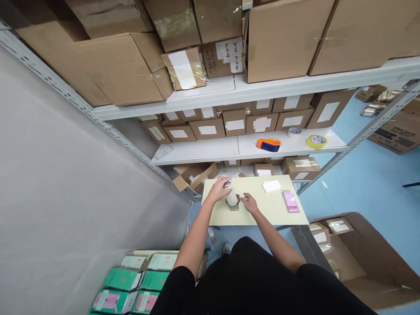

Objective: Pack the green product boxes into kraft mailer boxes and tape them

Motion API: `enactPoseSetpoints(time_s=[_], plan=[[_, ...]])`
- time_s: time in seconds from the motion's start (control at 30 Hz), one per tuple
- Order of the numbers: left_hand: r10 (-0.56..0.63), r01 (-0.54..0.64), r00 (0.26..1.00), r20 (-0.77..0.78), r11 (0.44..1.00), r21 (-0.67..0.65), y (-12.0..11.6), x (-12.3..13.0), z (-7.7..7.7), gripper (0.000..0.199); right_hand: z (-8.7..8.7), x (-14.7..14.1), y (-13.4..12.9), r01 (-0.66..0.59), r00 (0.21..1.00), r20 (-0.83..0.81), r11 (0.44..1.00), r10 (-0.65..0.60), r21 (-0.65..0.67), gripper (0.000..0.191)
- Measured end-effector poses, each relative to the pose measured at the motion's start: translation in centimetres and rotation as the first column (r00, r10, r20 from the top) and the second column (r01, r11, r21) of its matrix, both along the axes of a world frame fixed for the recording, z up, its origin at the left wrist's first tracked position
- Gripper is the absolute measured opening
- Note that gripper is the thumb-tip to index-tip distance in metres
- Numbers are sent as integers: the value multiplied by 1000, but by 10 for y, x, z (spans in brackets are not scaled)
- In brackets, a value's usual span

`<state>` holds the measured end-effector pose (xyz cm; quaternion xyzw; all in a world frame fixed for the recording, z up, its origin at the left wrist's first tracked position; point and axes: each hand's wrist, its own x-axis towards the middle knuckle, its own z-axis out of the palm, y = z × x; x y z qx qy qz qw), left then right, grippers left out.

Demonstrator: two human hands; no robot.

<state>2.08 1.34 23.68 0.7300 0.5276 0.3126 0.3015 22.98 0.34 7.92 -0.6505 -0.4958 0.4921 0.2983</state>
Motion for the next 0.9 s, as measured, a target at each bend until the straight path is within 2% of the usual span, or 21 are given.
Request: enactPoseSetpoints(time_s=[0.13, 0.23, 0.37, 0.6, 0.67, 0.77, 0.9], plan=[[7, -8, 999, -53, 1000, -22, 1, 1, -28, 48, -22, -17, 3, -13, 986, 165, 999, 20, -41, 31], [5, -7, 994, -106, 1000, -24, 2, -2, -43, 48, -32, -27, 8, -28, 979, 203, 999, 34, -34, 19], [-28, 21, 990, -139, 998, -51, 2, -5, -65, 48, -42, -34, 12, -7, 976, 216, 1000, 14, -30, 31], [-122, 74, 918, -379, 988, -139, 7, 0, -111, 49, -55, -39, 14, 63, 972, 229, 998, -55, -27, 27], [-147, 97, 922, -359, 983, -154, 8, 2, -124, 49, -58, -41, 14, 82, 970, 231, 996, -73, -30, 27], [-163, 127, 960, -229, 979, -162, 6, 3, -143, 45, -60, -42, 14, 101, 970, 225, 994, -92, -28, 28], [-79, 75, 996, -30, 989, -129, -5, -8, -162, 39, -61, -41, 12, 99, 975, 202, 995, -93, -21, 30]])
